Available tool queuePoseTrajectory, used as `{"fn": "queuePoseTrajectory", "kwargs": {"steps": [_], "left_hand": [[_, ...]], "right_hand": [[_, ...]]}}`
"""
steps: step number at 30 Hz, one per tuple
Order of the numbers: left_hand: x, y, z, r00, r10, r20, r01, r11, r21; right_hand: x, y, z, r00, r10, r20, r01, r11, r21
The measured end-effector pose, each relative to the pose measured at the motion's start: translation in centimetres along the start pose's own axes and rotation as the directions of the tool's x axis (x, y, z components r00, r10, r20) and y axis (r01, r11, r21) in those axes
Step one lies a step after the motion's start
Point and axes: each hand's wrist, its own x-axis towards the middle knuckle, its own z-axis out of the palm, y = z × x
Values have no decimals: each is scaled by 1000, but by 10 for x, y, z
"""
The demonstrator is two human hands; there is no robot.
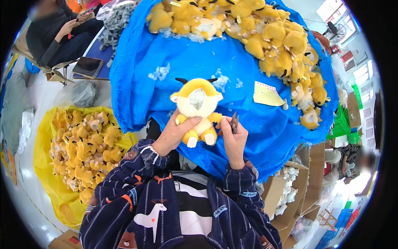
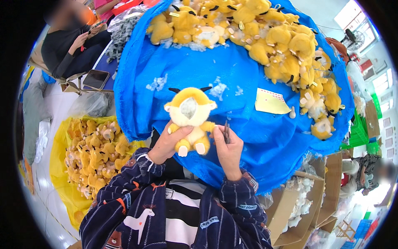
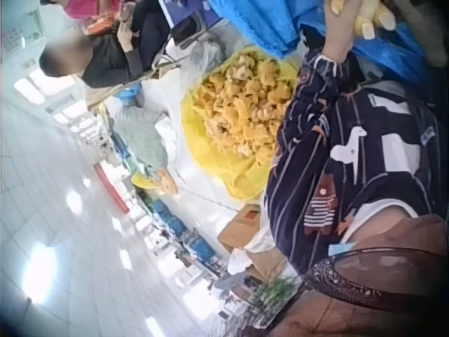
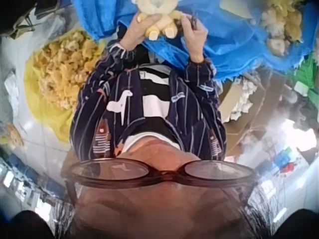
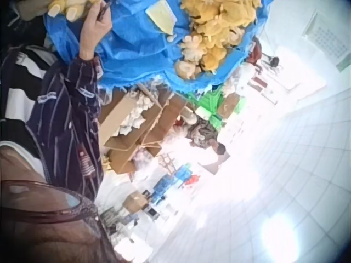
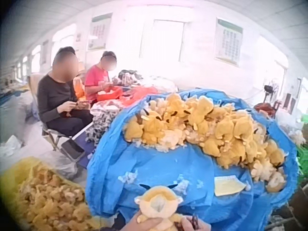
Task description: The person trims excess fabric and loose threads from yellow plush toys using small scissors. They handle each toy one at a time, rotate it to access different sides, and place the finished items on a blue tarp. The person also gathers and discards loose stuffing from the work surface.
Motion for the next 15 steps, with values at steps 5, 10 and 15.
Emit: {"fn": "queuePoseTrajectory", "kwargs": {"steps": [5,10,15], "left_hand": [[0,-4,-8,1000,-3,-28,3,1000,-13],[1,5,-9,998,-2,-67,-5,994,-109],[0,5,-7,998,32,-46,-38,991,-130]], "right_hand": [[-3,1,3,999,-32,12,33,991,-133],[0,10,-11,935,268,233,-352,790,502],[-2,-3,-3,830,464,310,-549,780,300]]}}
